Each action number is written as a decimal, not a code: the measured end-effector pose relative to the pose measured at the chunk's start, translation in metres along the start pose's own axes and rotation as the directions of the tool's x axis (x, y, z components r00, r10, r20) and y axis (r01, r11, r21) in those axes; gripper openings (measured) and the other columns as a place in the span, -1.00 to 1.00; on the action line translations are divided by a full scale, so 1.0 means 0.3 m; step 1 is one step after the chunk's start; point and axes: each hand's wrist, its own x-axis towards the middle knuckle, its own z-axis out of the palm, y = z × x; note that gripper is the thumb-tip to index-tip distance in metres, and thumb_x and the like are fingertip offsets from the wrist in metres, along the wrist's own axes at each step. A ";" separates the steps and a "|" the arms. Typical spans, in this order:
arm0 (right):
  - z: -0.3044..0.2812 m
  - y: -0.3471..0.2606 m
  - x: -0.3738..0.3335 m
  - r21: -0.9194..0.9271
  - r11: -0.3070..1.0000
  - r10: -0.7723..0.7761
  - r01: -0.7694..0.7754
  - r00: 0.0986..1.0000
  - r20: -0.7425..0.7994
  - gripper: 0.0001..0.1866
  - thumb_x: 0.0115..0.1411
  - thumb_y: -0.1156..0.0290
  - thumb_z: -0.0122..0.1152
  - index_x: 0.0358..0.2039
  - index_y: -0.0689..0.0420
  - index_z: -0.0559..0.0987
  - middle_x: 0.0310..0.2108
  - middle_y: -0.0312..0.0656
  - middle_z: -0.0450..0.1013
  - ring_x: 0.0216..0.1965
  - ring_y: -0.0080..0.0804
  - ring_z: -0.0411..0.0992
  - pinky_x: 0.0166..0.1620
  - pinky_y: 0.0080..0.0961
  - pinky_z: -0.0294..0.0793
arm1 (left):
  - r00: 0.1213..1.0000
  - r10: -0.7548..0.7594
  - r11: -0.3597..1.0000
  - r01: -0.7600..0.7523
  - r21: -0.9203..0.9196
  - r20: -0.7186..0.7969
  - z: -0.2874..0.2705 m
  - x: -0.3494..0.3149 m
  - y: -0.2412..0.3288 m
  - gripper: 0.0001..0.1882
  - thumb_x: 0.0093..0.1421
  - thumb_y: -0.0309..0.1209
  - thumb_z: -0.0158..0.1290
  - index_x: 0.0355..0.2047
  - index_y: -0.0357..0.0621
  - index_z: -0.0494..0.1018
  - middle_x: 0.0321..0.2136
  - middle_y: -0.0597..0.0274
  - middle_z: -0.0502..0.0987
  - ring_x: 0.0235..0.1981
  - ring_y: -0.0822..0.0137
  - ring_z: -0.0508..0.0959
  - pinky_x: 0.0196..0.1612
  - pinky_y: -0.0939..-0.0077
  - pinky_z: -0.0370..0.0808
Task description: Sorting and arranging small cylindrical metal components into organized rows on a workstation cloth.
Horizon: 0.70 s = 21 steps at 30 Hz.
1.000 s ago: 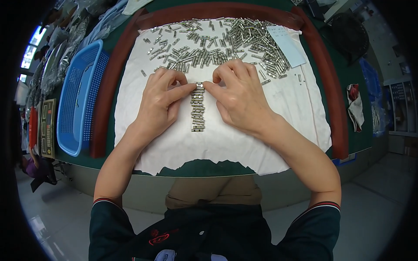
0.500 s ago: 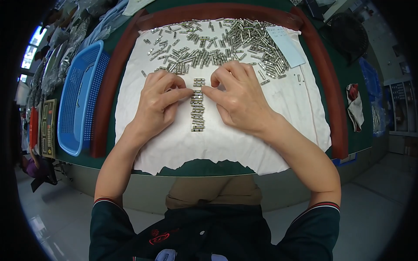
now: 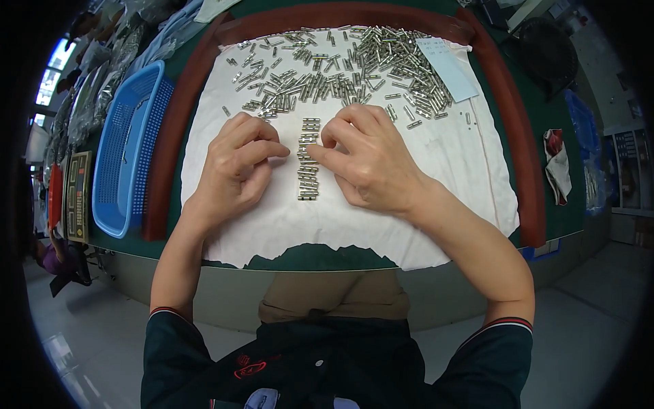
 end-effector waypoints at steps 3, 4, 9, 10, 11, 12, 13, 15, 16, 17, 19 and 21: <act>-0.002 0.018 -0.005 -0.016 0.997 0.077 -0.078 0.993 -0.089 -0.70 -0.23 0.63 0.23 -0.39 0.12 0.63 -0.41 -0.30 0.40 -0.26 -0.28 0.35 -0.20 -0.36 0.31 | 0.993 -0.001 1.000 0.004 -0.020 0.115 -0.002 -0.017 0.041 -0.78 -0.14 -0.60 0.11 -0.39 -0.21 0.56 -0.43 0.18 0.44 -0.37 0.19 0.42 -0.30 0.36 0.39; -0.005 0.026 -0.002 -0.015 0.996 0.086 -0.088 0.988 -0.129 -0.69 -0.25 0.65 0.22 -0.39 0.12 0.63 -0.43 -0.29 0.41 -0.28 -0.27 0.36 -0.24 -0.36 0.31 | 0.993 -0.004 1.000 0.006 -0.017 0.119 -0.005 -0.022 0.058 -0.78 -0.14 -0.60 0.11 -0.39 -0.21 0.56 -0.43 0.18 0.44 -0.37 0.19 0.42 -0.30 0.36 0.39; 0.002 0.044 -0.012 0.015 0.991 0.136 -0.135 0.974 -0.183 -0.69 -0.25 0.66 0.23 -0.40 0.12 0.63 -0.42 -0.28 0.41 -0.27 -0.28 0.36 -0.24 -0.35 0.34 | 0.971 -0.086 0.996 0.083 0.022 0.223 -0.010 -0.025 0.093 -0.61 -0.08 -0.40 0.22 -0.18 -0.19 0.52 -0.38 0.16 0.40 -0.31 0.19 0.39 -0.18 0.34 0.34; 0.002 0.045 -0.012 0.016 0.990 0.141 -0.140 0.973 -0.184 -0.70 -0.25 0.66 0.23 -0.40 0.12 0.63 -0.42 -0.28 0.41 -0.27 -0.28 0.36 -0.23 -0.35 0.34 | 0.970 -0.089 0.996 0.084 0.029 0.227 -0.008 -0.024 0.092 -0.61 -0.08 -0.40 0.22 -0.18 -0.19 0.52 -0.38 0.16 0.40 -0.31 0.19 0.39 -0.18 0.34 0.34; -0.001 0.047 -0.013 0.017 0.989 0.145 -0.145 0.972 -0.185 -0.70 -0.24 0.66 0.22 -0.41 0.12 0.63 -0.42 -0.28 0.41 -0.26 -0.28 0.36 -0.23 -0.36 0.35 | 0.965 -0.084 0.996 0.077 0.040 0.247 -0.005 -0.020 0.089 -0.58 -0.08 -0.38 0.23 -0.16 -0.19 0.50 -0.36 0.16 0.40 -0.30 0.19 0.39 -0.16 0.33 0.33; -0.003 0.048 -0.013 0.022 0.989 0.146 -0.145 0.971 -0.191 -0.70 -0.24 0.66 0.22 -0.41 0.12 0.63 -0.42 -0.28 0.41 -0.26 -0.28 0.36 -0.23 -0.36 0.35 | 0.960 -0.080 0.996 0.069 0.051 0.268 -0.002 -0.017 0.088 -0.55 -0.08 -0.35 0.24 -0.14 -0.20 0.48 -0.33 0.16 0.40 -0.29 0.18 0.38 -0.14 0.32 0.32; -0.005 0.049 -0.012 0.020 0.989 0.147 -0.146 0.969 -0.198 -0.72 -0.23 0.66 0.22 -0.41 0.12 0.63 -0.43 -0.28 0.41 -0.26 -0.28 0.36 -0.23 -0.36 0.35 | 0.959 -0.081 0.996 0.068 0.058 0.272 0.001 -0.013 0.089 -0.55 -0.08 -0.35 0.24 -0.14 -0.20 0.48 -0.33 0.16 0.40 -0.29 0.18 0.38 -0.14 0.32 0.32; -0.008 0.049 -0.012 0.024 0.989 0.150 -0.149 0.965 -0.214 -0.73 -0.22 0.66 0.22 -0.42 0.13 0.63 -0.43 -0.28 0.41 -0.26 -0.28 0.36 -0.23 -0.36 0.35 | 0.949 -0.078 0.992 0.043 0.122 0.305 0.005 -0.004 0.092 -0.55 -0.08 -0.32 0.22 -0.15 -0.20 0.46 -0.31 0.15 0.40 -0.27 0.17 0.39 -0.13 0.30 0.31; -0.010 0.050 -0.012 0.027 0.988 0.155 -0.152 0.965 -0.214 -0.74 -0.22 0.65 0.22 -0.43 0.13 0.62 -0.43 -0.27 0.41 -0.27 -0.27 0.36 -0.22 -0.36 0.36 | 0.947 -0.079 0.991 0.040 0.129 0.311 0.005 0.001 0.092 -0.55 -0.08 -0.32 0.22 -0.15 -0.20 0.46 -0.31 0.15 0.40 -0.27 0.17 0.39 -0.13 0.30 0.31; -0.011 0.051 -0.013 0.030 0.987 0.159 -0.157 0.964 -0.212 -0.75 -0.21 0.65 0.21 -0.43 0.14 0.62 -0.43 -0.27 0.41 -0.27 -0.27 0.36 -0.22 -0.36 0.36 | 0.942 -0.077 0.989 0.031 0.144 0.326 0.007 0.007 0.092 -0.56 -0.08 -0.32 0.21 -0.17 -0.21 0.45 -0.32 0.13 0.40 -0.28 0.17 0.40 -0.14 0.29 0.32; -0.009 0.053 -0.014 0.031 0.987 0.162 -0.159 0.961 -0.225 -0.75 -0.22 0.66 0.21 -0.44 0.14 0.62 -0.43 -0.26 0.41 -0.27 -0.27 0.36 -0.22 -0.36 0.37 | 0.936 -0.074 0.986 0.018 0.164 0.345 0.009 0.018 0.098 -0.57 -0.08 -0.32 0.20 -0.18 -0.21 0.44 -0.32 0.11 0.41 -0.28 0.16 0.41 -0.15 0.28 0.33; -0.009 0.055 -0.014 0.030 0.986 0.164 -0.162 0.958 -0.236 -0.76 -0.22 0.66 0.21 -0.45 0.15 0.62 -0.43 -0.26 0.41 -0.28 -0.27 0.36 -0.22 -0.35 0.37 | 0.918 -0.075 0.974 -0.016 0.227 0.388 0.014 0.028 0.110 -0.59 -0.07 -0.35 0.18 -0.20 -0.25 0.42 -0.36 0.09 0.43 -0.32 0.14 0.45 -0.19 0.28 0.36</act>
